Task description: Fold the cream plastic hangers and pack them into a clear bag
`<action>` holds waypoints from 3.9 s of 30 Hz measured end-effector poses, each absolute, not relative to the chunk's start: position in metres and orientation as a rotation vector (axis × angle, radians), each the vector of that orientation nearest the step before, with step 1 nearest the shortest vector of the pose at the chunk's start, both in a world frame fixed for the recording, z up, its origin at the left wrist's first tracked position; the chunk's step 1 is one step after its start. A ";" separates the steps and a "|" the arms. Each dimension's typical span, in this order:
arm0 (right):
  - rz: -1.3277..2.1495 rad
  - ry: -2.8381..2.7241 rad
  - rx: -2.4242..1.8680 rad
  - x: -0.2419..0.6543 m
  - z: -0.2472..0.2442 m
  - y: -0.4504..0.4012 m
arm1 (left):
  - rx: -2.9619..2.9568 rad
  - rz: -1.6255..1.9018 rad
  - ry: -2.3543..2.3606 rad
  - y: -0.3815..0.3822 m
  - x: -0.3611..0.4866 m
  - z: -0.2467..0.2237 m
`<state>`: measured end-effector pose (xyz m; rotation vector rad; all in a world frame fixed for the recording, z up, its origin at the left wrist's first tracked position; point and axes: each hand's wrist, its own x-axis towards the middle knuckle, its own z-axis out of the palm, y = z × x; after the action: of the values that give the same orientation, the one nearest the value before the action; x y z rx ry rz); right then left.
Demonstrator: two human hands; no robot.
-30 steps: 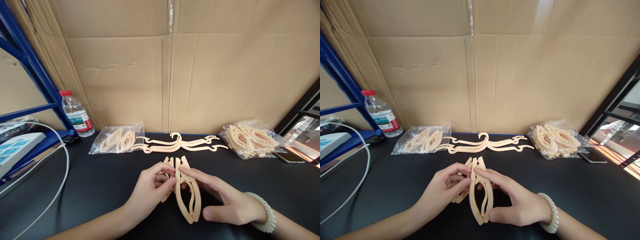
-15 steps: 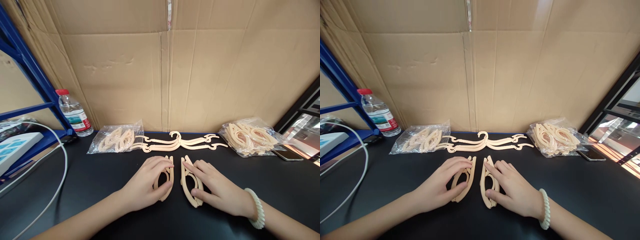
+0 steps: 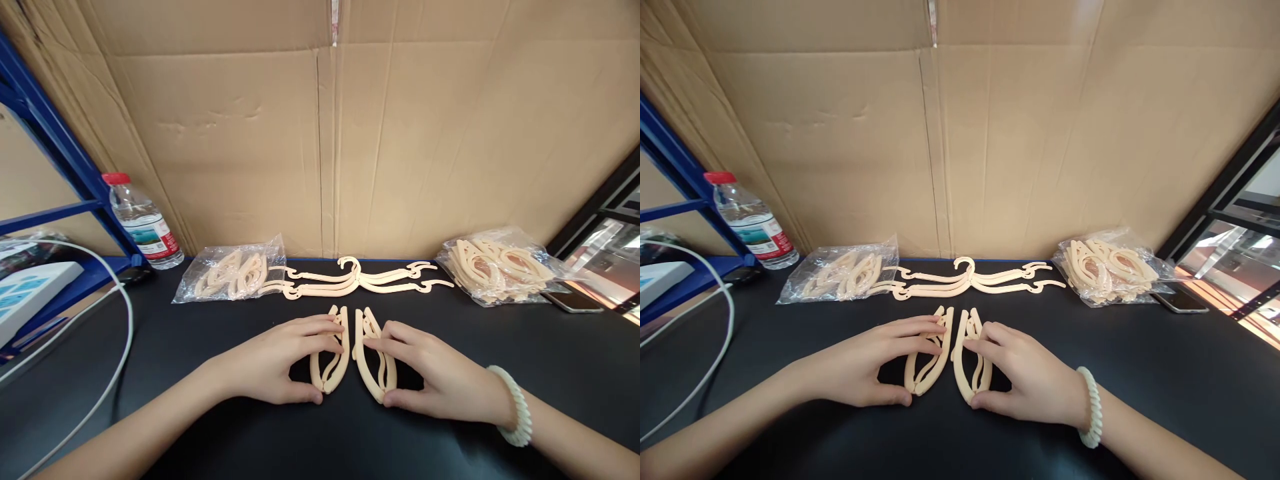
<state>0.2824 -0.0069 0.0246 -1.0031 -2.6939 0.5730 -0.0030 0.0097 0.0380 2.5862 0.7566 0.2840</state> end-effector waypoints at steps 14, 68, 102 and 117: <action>0.678 -2.557 -0.929 0.282 0.019 -0.002 | 2.633 0.384 0.792 0.011 0.001 0.026; 0.023 -2.291 -1.204 0.365 -0.020 0.081 | 2.705 0.845 1.748 0.037 -0.022 0.011; 0.060 -2.304 -1.113 0.348 -0.024 0.081 | 2.699 0.829 1.446 0.027 -0.006 -0.005; 0.122 -2.161 -1.194 0.332 -0.023 0.076 | 2.651 0.916 1.458 0.022 -0.009 -0.001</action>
<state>0.3317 0.0765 -0.0228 -1.1938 -2.1613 0.1224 -0.0091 0.0222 -0.0011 2.6508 1.4581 0.9161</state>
